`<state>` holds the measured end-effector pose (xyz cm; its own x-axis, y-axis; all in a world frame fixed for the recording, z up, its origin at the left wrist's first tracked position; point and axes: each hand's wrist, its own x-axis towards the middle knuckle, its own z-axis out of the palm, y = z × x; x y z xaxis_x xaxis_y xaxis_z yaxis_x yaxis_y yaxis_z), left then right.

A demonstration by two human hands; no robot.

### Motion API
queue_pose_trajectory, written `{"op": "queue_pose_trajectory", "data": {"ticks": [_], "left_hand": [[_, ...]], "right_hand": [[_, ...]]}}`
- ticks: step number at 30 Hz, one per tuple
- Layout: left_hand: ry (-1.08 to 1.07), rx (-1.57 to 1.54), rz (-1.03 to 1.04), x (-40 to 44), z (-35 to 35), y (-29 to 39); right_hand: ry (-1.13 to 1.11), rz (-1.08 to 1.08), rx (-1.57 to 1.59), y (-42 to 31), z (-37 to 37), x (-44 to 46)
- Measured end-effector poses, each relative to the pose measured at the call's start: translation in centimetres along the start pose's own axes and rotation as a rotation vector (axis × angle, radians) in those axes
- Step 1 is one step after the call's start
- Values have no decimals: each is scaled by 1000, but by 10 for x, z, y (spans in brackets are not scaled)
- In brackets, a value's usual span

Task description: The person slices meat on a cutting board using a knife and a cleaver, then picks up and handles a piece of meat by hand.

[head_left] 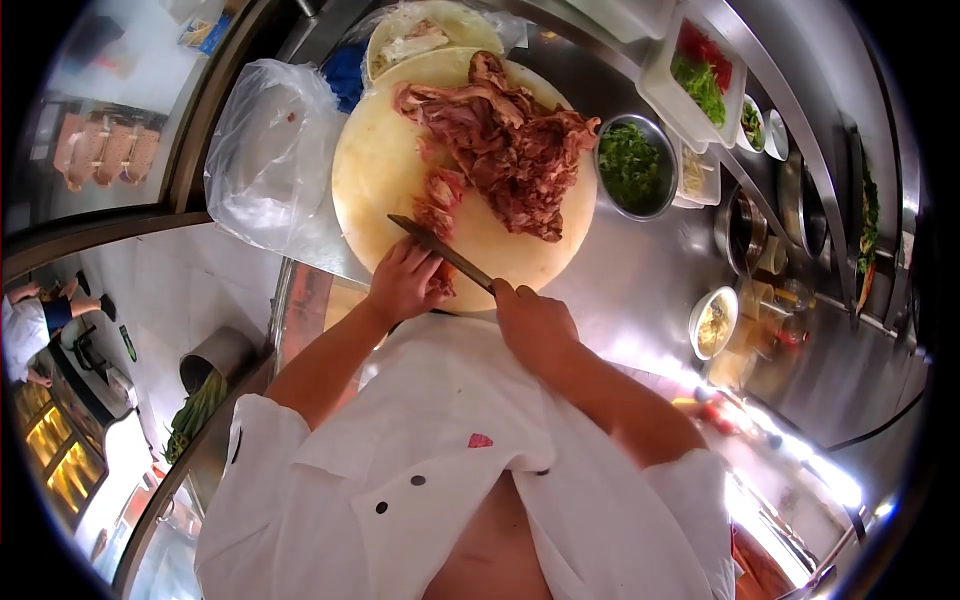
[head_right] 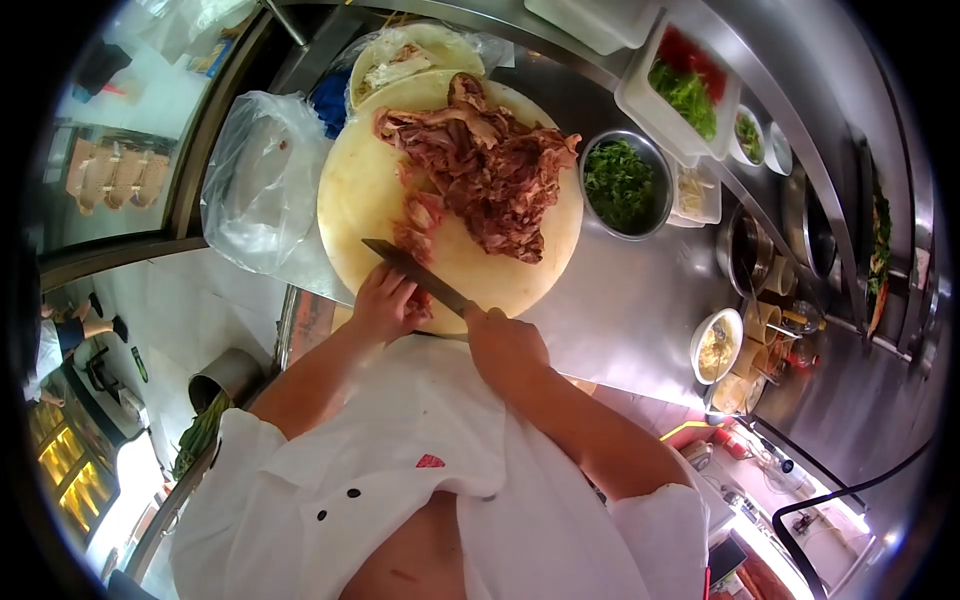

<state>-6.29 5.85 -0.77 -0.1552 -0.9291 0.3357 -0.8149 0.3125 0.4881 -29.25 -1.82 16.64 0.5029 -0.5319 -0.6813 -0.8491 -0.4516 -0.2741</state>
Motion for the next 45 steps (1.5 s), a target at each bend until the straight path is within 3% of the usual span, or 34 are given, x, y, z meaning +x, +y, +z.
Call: {"op": "queue_pose_trajectory", "data": {"ticks": [30,35,45], "left_hand": [[29,-41,15,5,-6,1],[-34,-18,100,-9,0,-12],[-57,-62,60,0,-15,-6]], "right_hand": [[263,-237,-68,0,27,111],[268,-158,-22,2,18,72],[60,5,-91,-16,12,8]]}}
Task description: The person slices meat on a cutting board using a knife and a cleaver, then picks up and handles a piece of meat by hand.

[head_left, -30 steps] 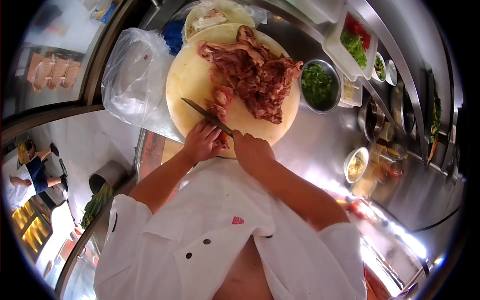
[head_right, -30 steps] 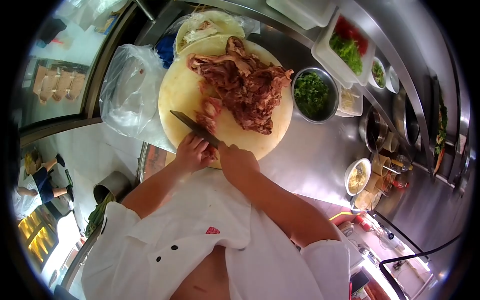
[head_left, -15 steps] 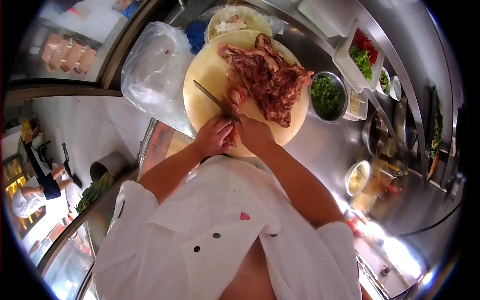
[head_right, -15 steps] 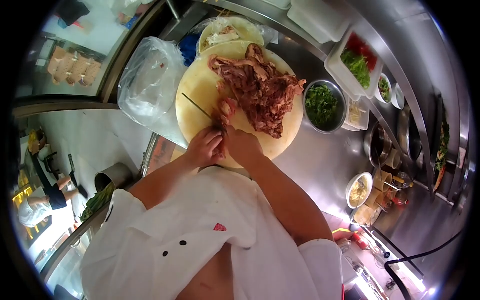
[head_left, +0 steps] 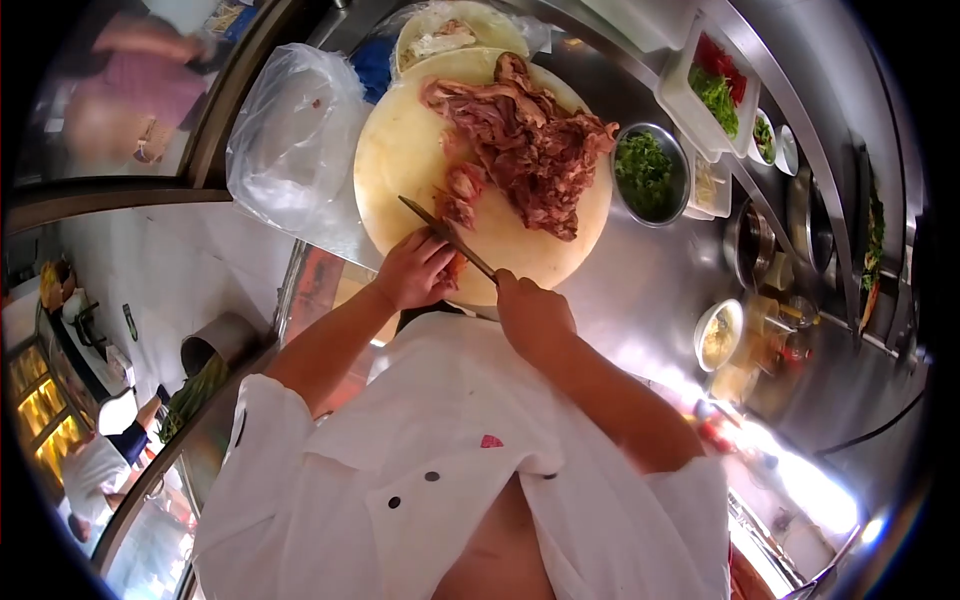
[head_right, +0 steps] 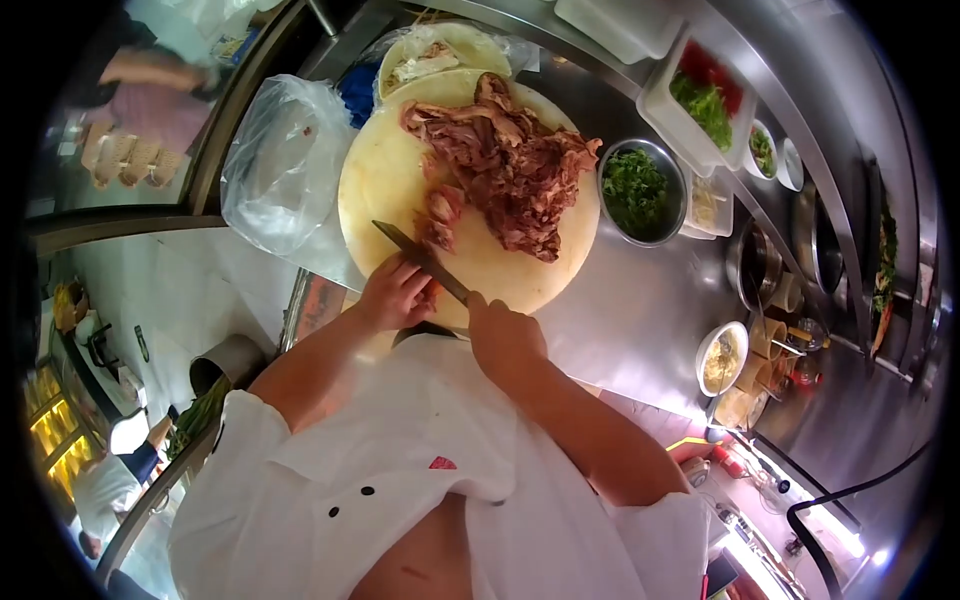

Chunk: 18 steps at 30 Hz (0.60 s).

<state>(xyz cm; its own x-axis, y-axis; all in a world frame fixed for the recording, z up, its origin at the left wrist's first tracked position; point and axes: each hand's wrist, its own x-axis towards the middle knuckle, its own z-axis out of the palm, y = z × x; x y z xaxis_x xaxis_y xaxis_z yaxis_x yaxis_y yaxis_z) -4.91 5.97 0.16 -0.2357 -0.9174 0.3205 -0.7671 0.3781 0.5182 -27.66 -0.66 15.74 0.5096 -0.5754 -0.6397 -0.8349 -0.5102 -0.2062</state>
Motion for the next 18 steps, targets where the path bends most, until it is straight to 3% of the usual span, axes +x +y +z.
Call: {"op": "queue_pose_trajectory", "data": {"ticks": [6,18], "left_hand": [[17,-8,17,11,-3,2],[-1,-20,-4,9,0,-4]], "right_hand": [[-71,30,7,-1,-8,-4],[34,-46,148,-9,2,44]]}}
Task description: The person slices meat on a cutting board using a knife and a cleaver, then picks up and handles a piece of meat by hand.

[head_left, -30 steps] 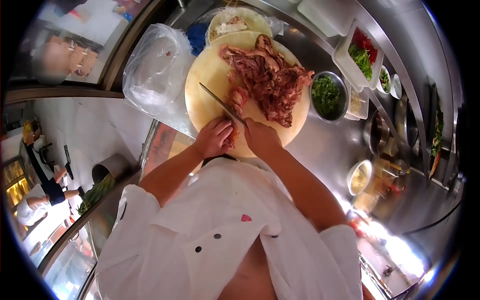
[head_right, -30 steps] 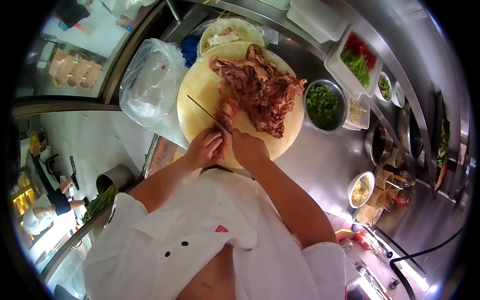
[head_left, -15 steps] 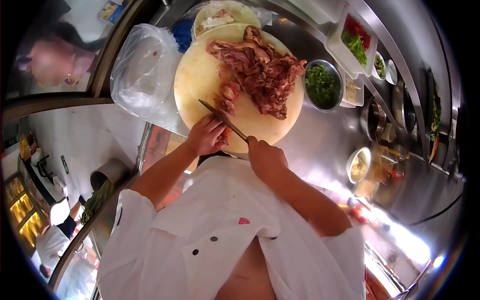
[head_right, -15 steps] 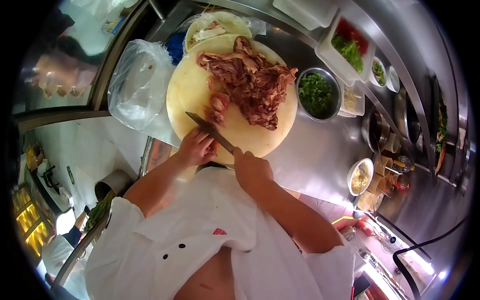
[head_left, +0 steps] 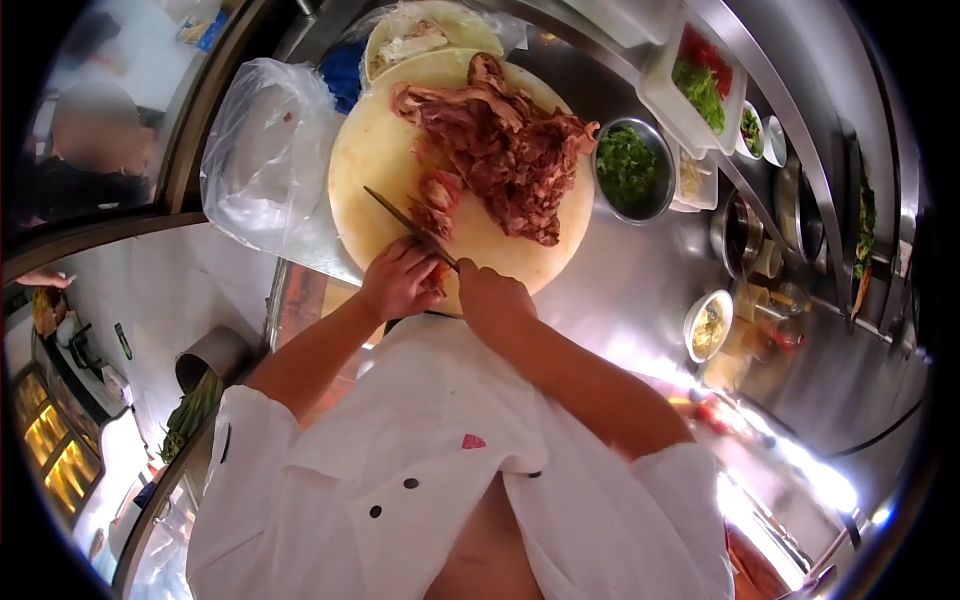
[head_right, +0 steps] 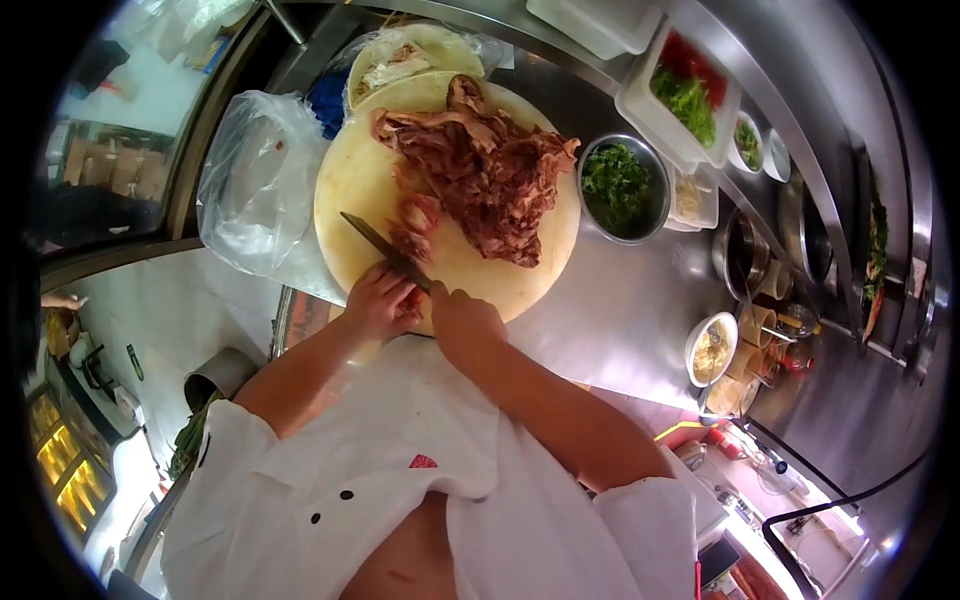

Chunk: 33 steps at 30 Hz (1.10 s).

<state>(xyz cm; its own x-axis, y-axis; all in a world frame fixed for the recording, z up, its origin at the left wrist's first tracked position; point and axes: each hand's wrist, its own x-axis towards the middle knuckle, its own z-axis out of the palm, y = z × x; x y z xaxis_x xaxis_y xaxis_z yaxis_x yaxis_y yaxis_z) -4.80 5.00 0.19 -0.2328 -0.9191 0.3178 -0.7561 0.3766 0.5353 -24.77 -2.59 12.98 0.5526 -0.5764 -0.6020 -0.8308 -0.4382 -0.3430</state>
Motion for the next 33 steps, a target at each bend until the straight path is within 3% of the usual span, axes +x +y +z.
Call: {"op": "queue_pose_trajectory", "data": {"ticks": [12,20,33], "left_hand": [[64,49,25,-2,5,1],[33,59,16,-6,2,4],[5,82,30,-10,10,-2]], "right_hand": [[185,-100,26,14,26,50],[-36,29,-46,4,-18,-27],[-109,88,-45,6,-17,-48]]}}
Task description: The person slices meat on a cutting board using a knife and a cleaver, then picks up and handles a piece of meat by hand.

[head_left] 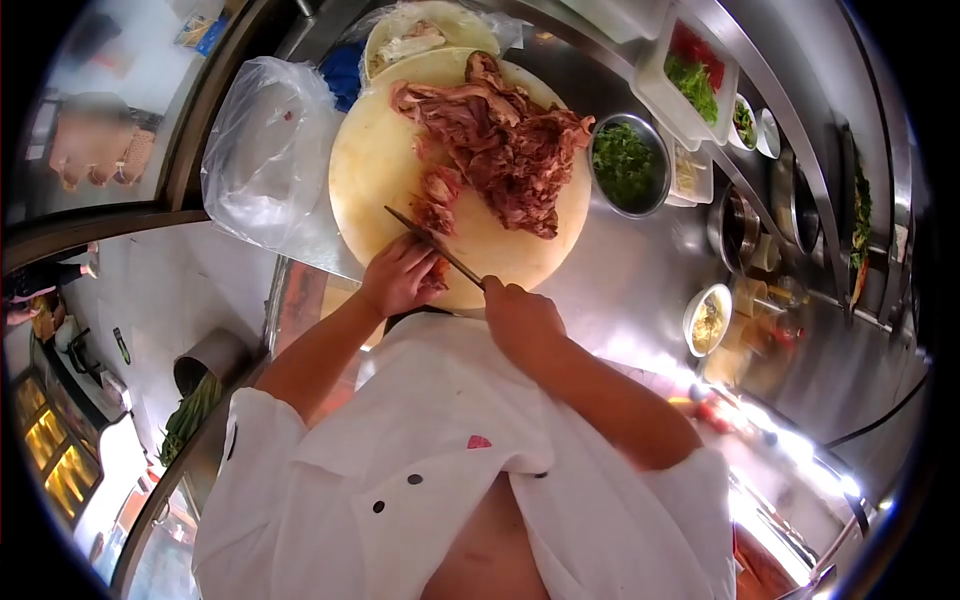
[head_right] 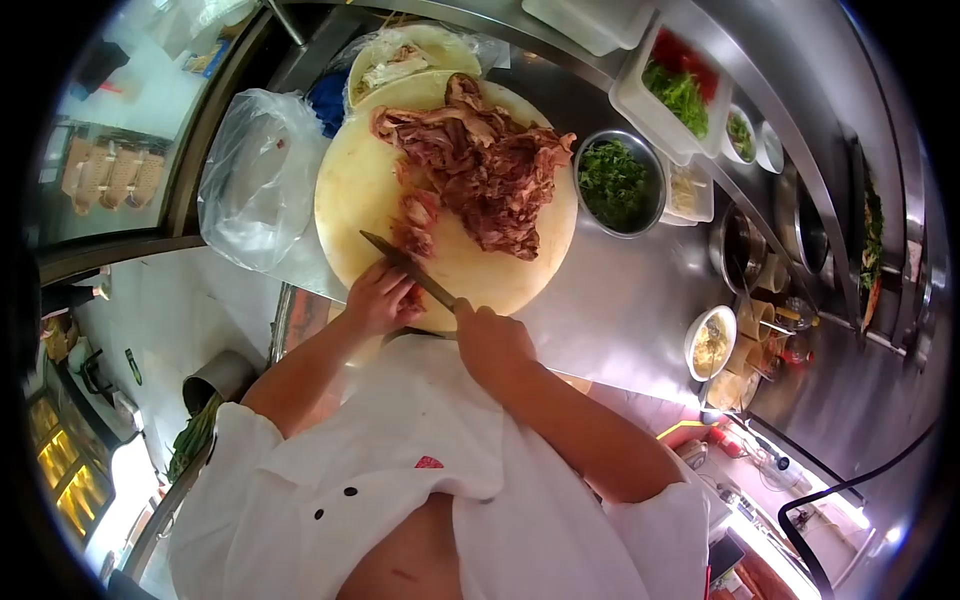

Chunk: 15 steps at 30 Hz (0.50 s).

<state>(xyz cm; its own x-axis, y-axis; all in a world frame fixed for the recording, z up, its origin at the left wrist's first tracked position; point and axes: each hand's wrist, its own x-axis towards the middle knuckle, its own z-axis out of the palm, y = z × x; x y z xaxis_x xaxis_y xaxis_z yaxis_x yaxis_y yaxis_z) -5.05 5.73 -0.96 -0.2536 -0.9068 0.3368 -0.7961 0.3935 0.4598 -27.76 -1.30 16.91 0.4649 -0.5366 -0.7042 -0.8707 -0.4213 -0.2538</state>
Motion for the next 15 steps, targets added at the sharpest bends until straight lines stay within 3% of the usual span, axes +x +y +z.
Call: {"op": "queue_pose_trajectory", "data": {"ticks": [12,15], "left_hand": [[-15,-7,-24,-1,0,-1],[-20,-19,-41,-2,2,-2]], "right_hand": [[58,-95,-3,-3,8,38],[168,-164,-5,-10,18,64]]}}
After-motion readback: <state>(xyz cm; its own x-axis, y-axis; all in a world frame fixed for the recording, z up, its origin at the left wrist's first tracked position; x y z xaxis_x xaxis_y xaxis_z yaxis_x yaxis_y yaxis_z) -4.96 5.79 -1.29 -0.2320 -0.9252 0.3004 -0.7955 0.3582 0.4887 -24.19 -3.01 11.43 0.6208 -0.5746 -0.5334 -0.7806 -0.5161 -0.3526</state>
